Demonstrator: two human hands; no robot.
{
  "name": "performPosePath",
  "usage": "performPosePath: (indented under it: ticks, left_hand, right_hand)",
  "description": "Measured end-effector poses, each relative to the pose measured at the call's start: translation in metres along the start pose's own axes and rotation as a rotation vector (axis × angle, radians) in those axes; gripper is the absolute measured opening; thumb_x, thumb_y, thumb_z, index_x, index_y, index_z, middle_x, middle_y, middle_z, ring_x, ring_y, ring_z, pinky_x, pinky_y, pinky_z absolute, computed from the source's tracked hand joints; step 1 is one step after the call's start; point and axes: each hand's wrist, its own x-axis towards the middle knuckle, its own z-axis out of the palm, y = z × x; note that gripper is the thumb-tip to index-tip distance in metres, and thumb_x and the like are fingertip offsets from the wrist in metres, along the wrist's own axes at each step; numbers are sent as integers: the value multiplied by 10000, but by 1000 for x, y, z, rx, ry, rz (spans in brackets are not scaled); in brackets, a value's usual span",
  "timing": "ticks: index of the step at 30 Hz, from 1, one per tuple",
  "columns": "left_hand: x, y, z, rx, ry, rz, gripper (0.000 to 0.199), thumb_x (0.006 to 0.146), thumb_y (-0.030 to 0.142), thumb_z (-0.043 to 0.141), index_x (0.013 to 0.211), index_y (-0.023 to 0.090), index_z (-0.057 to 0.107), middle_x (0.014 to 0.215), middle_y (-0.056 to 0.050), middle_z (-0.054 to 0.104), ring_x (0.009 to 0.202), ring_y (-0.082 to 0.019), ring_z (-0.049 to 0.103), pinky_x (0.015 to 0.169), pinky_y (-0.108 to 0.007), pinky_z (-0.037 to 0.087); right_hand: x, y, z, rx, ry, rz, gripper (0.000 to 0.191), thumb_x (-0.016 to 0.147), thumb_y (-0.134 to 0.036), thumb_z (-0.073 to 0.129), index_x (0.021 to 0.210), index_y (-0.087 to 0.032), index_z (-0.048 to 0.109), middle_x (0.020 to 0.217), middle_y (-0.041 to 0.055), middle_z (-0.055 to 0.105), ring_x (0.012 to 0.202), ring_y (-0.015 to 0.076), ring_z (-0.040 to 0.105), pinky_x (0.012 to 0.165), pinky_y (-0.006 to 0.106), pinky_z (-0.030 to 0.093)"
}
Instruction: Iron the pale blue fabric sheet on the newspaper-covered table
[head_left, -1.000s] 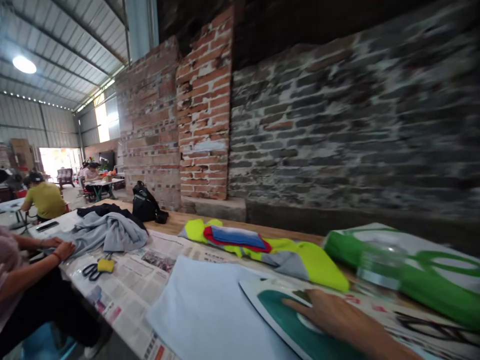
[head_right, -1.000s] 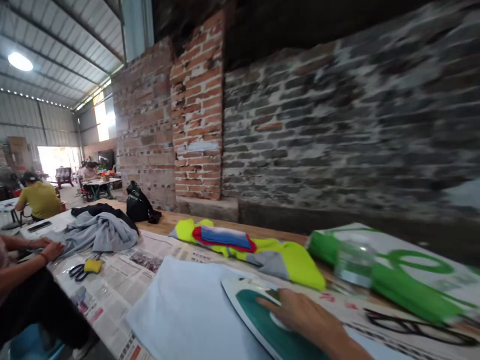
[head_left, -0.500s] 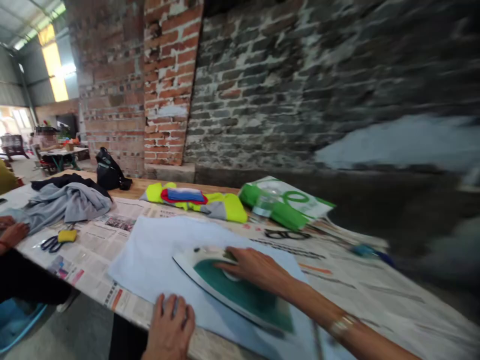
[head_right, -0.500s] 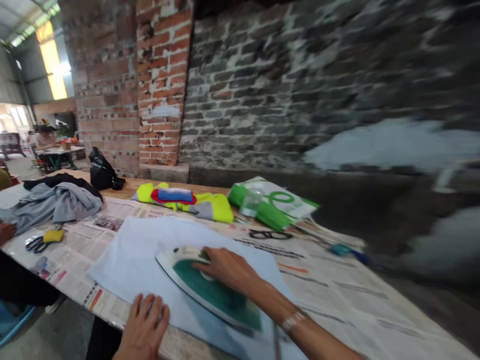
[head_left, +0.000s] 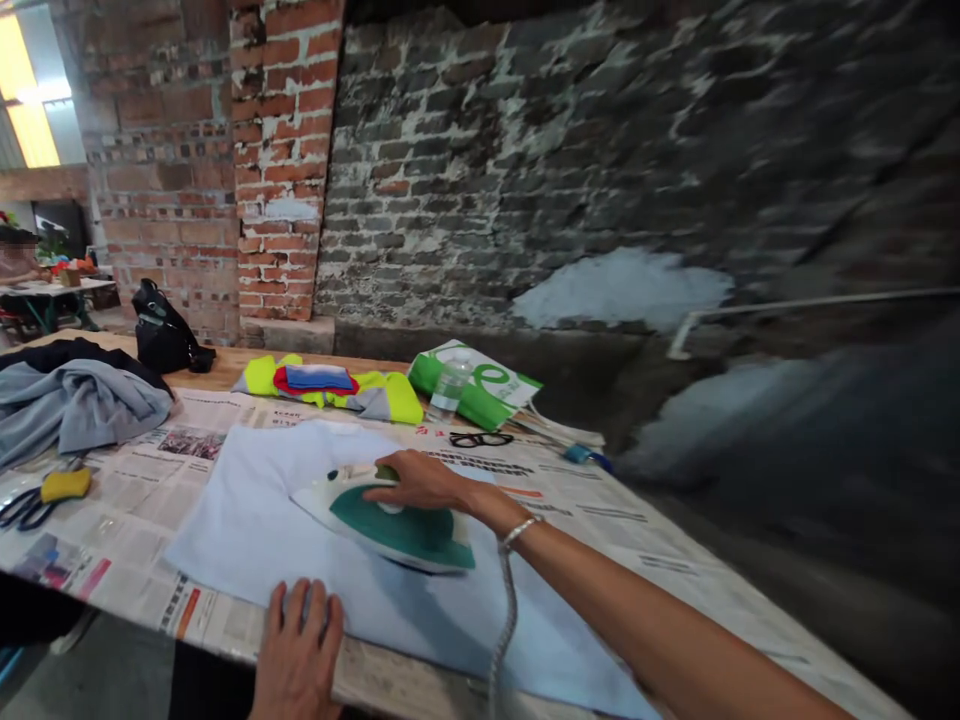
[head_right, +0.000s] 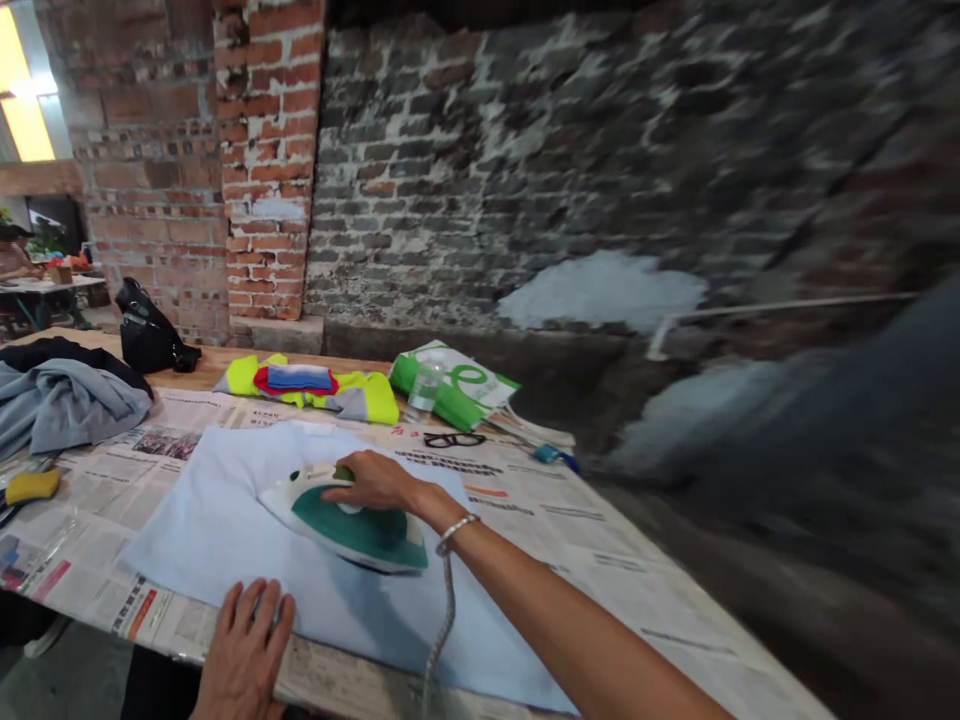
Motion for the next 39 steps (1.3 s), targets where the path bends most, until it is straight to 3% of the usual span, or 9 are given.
performPosePath:
  ticks: [5, 11, 16, 19, 22, 27, 32, 35, 39]
  left_hand:
    - [1, 1, -9, -27, 1, -1, 792, 810, 468, 616, 1494, 170, 350, 1511, -149, 427, 1390, -366, 357, 1158, -596, 275]
    - [1, 3, -25, -12, -20, -4, 788, 812, 507, 641, 1477, 183, 371, 1484, -138, 461, 1366, -350, 397, 1148, -570, 315]
    - [1, -2, -9, -55, -2, -6, 872, 763, 538, 687, 1495, 202, 351, 1505, -132, 444, 1375, -352, 390, 1156, -555, 296]
    - [-3, -15, 4, -58, 46, 26, 1017, 676, 580, 742, 1517, 208, 306, 1497, -150, 453, 1375, -362, 395, 1146, -554, 297]
    - [-15, -35, 2, 4, 102, 1, 1186, 560, 611, 799, 1530, 188, 262, 1531, -182, 397, 1413, -397, 333, 1150, -585, 266]
    - [-40, -65, -11, 102, 182, -171, 1069, 541, 423, 825, 1472, 186, 356, 1516, -164, 420, 1414, -368, 339, 1182, -552, 229]
    - [-43, -74, 4, 179, 313, -306, 733, 644, 171, 675, 1353, 213, 494, 1422, -113, 512, 1323, -321, 441, 1111, -494, 347]
    - [-40, -71, 6, 209, 388, -282, 649, 678, 103, 617, 1313, 208, 532, 1385, -112, 531, 1299, -316, 447, 1078, -488, 378]
    - [-38, -68, -6, 207, 400, -258, 646, 660, 61, 587, 1291, 190, 552, 1361, -119, 543, 1283, -324, 443, 1083, -504, 370]
  right_hand:
    - [-16, -27, 7, -102, 9, -113, 370, 855, -574, 633, 921, -215, 695, 867, 57, 735, 838, 228, 676, 654, 266, 402]
    - [30, -27, 5, -155, 120, 86, 510, 907, -629, 531, 1083, -176, 684, 1046, 142, 729, 1003, 276, 671, 760, 295, 447]
    - [64, -9, -1, -117, 210, 312, 561, 942, -580, 504, 1190, -99, 653, 1197, 202, 681, 1127, 294, 634, 829, 318, 460]
    - [60, -11, -10, -134, 189, 275, 524, 909, -578, 559, 1156, -132, 679, 1175, 177, 698, 1116, 287, 641, 796, 301, 462]
    - [41, -25, -23, -156, 176, 186, 505, 880, -602, 584, 1127, -176, 693, 1101, 143, 725, 1055, 284, 662, 747, 288, 455]
    - [8, -75, -30, -174, 156, -6, 490, 871, -645, 571, 1023, -198, 704, 983, 119, 741, 943, 281, 682, 693, 281, 435]
    - [10, -118, -1, -199, 57, -204, 471, 878, -626, 586, 1048, -200, 693, 978, 125, 741, 941, 288, 692, 723, 290, 447]
    - [32, -123, 13, -177, 81, -144, 530, 911, -645, 514, 1104, -180, 679, 1033, 155, 727, 986, 291, 685, 763, 303, 465]
    - [75, -114, 13, -136, 186, 11, 557, 939, -621, 482, 1170, -146, 656, 1140, 187, 692, 1100, 290, 646, 846, 314, 467]
